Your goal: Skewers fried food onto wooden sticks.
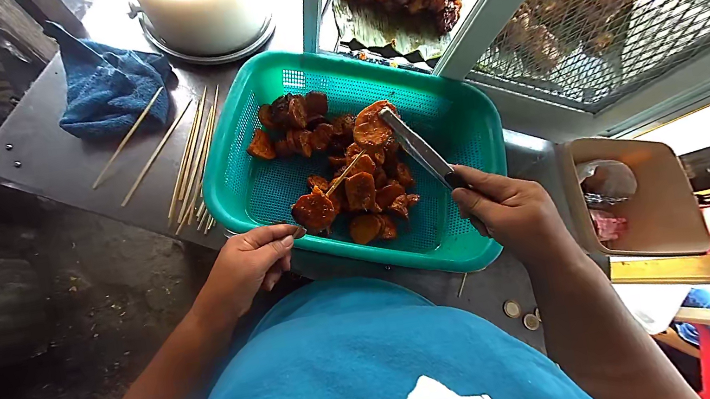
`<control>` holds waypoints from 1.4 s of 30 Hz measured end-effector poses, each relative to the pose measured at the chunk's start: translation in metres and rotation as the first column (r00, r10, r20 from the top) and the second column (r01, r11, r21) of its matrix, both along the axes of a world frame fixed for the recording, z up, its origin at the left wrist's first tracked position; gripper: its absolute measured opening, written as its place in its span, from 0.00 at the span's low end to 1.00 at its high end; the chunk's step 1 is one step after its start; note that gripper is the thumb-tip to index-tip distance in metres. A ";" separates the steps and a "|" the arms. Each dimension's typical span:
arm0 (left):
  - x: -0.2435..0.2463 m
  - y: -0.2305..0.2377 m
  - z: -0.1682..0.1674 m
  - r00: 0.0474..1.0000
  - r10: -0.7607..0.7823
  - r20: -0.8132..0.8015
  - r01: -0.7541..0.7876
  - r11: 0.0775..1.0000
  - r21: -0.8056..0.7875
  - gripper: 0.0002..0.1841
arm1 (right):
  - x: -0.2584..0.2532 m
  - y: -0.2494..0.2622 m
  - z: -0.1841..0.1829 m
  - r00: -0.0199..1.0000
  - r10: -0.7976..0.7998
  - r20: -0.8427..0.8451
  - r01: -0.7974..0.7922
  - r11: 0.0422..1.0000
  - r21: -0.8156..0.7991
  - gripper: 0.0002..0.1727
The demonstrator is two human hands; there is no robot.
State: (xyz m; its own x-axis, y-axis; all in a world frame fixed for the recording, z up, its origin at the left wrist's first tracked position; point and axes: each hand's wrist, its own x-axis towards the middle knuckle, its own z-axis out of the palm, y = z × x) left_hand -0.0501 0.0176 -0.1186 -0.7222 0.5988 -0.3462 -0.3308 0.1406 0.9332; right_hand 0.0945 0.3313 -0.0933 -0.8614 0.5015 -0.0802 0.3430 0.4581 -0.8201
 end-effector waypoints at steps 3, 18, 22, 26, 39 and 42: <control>0.003 0.004 -0.001 1.000 0.027 -0.009 -0.026 1.000 0.013 0.13 | 0.000 -0.003 -0.002 0.999 0.021 -0.034 -0.019 0.997 0.077 0.19; 0.009 0.011 0.003 0.990 0.066 0.125 -0.080 0.991 0.110 0.13 | 0.003 -0.030 -0.014 0.971 0.227 -0.072 -0.213 0.964 0.158 0.20; 0.008 0.005 0.001 0.990 0.106 0.096 -0.117 0.986 0.116 0.12 | -0.005 -0.040 -0.015 0.965 0.257 -0.047 -0.250 0.961 0.121 0.19; 0.003 -0.014 -0.004 0.987 0.158 0.040 -0.161 0.980 0.120 0.12 | -0.025 -0.042 -0.002 0.925 0.377 0.046 -0.379 0.918 0.119 0.20; 0.005 -0.067 -0.011 0.872 0.488 -0.052 -0.480 0.870 0.116 0.12 | -0.186 -0.108 -0.016 0.764 0.200 0.614 -0.598 0.578 0.556 0.27; 0.007 -0.081 -0.016 0.866 0.495 -0.074 -0.489 0.868 0.092 0.12 | -0.192 -0.095 -0.018 0.751 0.239 0.615 -0.620 0.574 0.535 0.21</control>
State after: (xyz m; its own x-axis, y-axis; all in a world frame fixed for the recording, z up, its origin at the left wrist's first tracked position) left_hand -0.0428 -0.0632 -0.1348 -0.9557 0.1770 -0.2354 -0.2526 -0.0822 0.9641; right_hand -0.0970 0.2363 -0.1117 -0.9402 0.1447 -0.3083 0.1582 0.9872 -0.0191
